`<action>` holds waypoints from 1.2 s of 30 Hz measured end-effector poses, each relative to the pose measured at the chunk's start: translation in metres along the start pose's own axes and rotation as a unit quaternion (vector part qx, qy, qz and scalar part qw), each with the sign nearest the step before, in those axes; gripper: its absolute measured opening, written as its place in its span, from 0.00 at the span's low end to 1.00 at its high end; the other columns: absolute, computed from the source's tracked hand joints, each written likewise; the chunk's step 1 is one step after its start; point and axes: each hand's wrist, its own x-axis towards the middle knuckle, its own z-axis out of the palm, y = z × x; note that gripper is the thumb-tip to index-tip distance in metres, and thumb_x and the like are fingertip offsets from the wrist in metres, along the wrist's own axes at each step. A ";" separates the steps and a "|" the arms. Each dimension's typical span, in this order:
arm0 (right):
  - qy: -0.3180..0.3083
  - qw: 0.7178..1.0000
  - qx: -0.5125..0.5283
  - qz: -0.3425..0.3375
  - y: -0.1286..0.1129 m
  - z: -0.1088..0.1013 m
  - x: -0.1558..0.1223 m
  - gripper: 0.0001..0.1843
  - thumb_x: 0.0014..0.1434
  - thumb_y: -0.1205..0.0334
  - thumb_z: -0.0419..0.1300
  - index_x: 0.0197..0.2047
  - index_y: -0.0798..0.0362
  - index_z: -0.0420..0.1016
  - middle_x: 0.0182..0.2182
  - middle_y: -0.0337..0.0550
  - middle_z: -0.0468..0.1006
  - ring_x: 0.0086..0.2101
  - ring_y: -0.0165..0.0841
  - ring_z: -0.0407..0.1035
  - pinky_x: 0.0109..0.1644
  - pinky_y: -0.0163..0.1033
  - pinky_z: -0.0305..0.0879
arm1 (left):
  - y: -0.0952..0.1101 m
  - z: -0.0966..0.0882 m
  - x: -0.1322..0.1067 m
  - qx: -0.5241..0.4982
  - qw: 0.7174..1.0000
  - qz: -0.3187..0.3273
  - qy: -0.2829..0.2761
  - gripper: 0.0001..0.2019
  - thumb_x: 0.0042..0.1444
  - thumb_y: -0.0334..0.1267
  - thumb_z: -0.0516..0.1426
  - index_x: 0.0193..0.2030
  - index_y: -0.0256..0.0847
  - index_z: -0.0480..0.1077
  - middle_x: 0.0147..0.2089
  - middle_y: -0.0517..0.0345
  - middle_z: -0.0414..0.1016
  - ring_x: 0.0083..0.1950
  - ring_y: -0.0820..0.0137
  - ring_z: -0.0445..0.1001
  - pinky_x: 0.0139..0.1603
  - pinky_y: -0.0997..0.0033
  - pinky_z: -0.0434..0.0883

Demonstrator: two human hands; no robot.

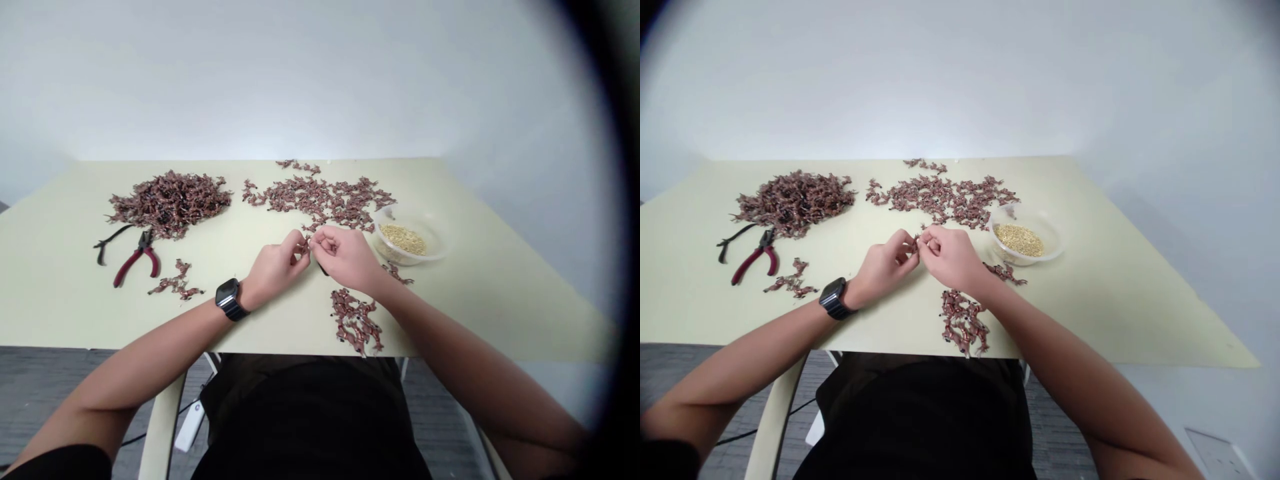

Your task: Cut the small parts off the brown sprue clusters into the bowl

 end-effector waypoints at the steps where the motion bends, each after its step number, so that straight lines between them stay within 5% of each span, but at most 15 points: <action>1: -0.008 0.998 0.053 0.041 -0.002 0.000 0.001 0.05 0.63 0.64 0.62 0.33 0.52 0.73 0.20 0.33 0.64 0.22 0.27 0.57 0.28 0.37 0.52 | -0.002 0.000 0.000 0.049 0.998 0.032 0.016 0.04 0.67 0.35 0.57 0.44 0.43 0.64 0.31 0.62 0.79 0.24 0.76 0.72 0.27 0.76 0.62; 5: -0.085 0.925 0.319 0.186 -0.001 -0.003 0.006 0.13 0.60 0.57 0.68 0.31 0.52 0.70 0.22 0.32 0.62 0.20 0.24 0.48 0.22 0.36 0.43 | -0.013 0.001 0.002 0.205 0.962 0.171 0.053 0.02 0.69 0.32 0.53 0.43 0.41 0.65 0.25 0.62 0.73 0.24 0.74 0.71 0.25 0.73 0.58; 8: -0.139 0.878 0.403 0.218 0.004 -0.006 0.009 0.16 0.57 0.54 0.72 0.31 0.52 0.70 0.22 0.30 0.57 0.21 0.23 0.42 0.22 0.35 0.39 | -0.014 0.000 0.002 0.201 0.960 0.184 0.059 0.03 0.70 0.32 0.53 0.43 0.41 0.65 0.26 0.61 0.74 0.24 0.74 0.71 0.26 0.73 0.59; 11: -0.102 0.935 0.293 0.173 0.007 -0.007 0.008 0.13 0.60 0.53 0.69 0.35 0.53 0.75 0.22 0.32 0.62 0.20 0.25 0.49 0.23 0.36 0.43 | -0.008 -0.003 0.002 0.083 0.991 0.100 0.035 0.03 0.69 0.35 0.56 0.44 0.42 0.64 0.28 0.63 0.76 0.25 0.76 0.71 0.27 0.76 0.62; 14: -0.034 0.995 0.081 0.036 0.006 -0.009 0.005 0.09 0.66 0.57 0.63 0.37 0.52 0.77 0.20 0.33 0.61 0.23 0.28 0.53 0.28 0.38 0.50 | 0.000 -0.005 0.002 -0.055 0.998 0.010 -0.016 0.06 0.68 0.37 0.58 0.45 0.43 0.63 0.30 0.64 0.78 0.25 0.77 0.72 0.28 0.77 0.64; 19: -0.019 0.980 -0.102 -0.173 0.007 -0.008 0.002 0.09 0.70 0.65 0.55 0.37 0.53 0.73 0.29 0.40 0.71 0.31 0.32 0.63 0.39 0.40 0.57 | 0.004 -0.002 0.001 -0.160 0.985 -0.054 -0.037 0.06 0.68 0.38 0.58 0.46 0.44 0.63 0.29 0.64 0.79 0.28 0.75 0.77 0.32 0.77 0.68; 28: 0.001 0.996 -0.051 -0.075 0.005 -0.001 0.000 0.07 0.67 0.64 0.58 0.38 0.52 0.76 0.20 0.30 0.57 0.22 0.27 0.53 0.29 0.37 0.50 | 0.007 -0.003 0.002 -0.104 0.993 -0.051 -0.012 0.06 0.67 0.36 0.58 0.45 0.44 0.63 0.31 0.64 0.80 0.25 0.76 0.72 0.29 0.77 0.65; 36: 0.003 0.999 0.051 0.009 0.004 0.003 0.000 0.08 0.67 0.61 0.60 0.34 0.51 0.75 0.19 0.31 0.58 0.22 0.27 0.51 0.27 0.38 0.47 | -0.002 0.001 -0.001 0.076 0.995 0.050 0.031 0.04 0.69 0.37 0.57 0.46 0.43 0.64 0.32 0.60 0.80 0.25 0.74 0.74 0.27 0.76 0.63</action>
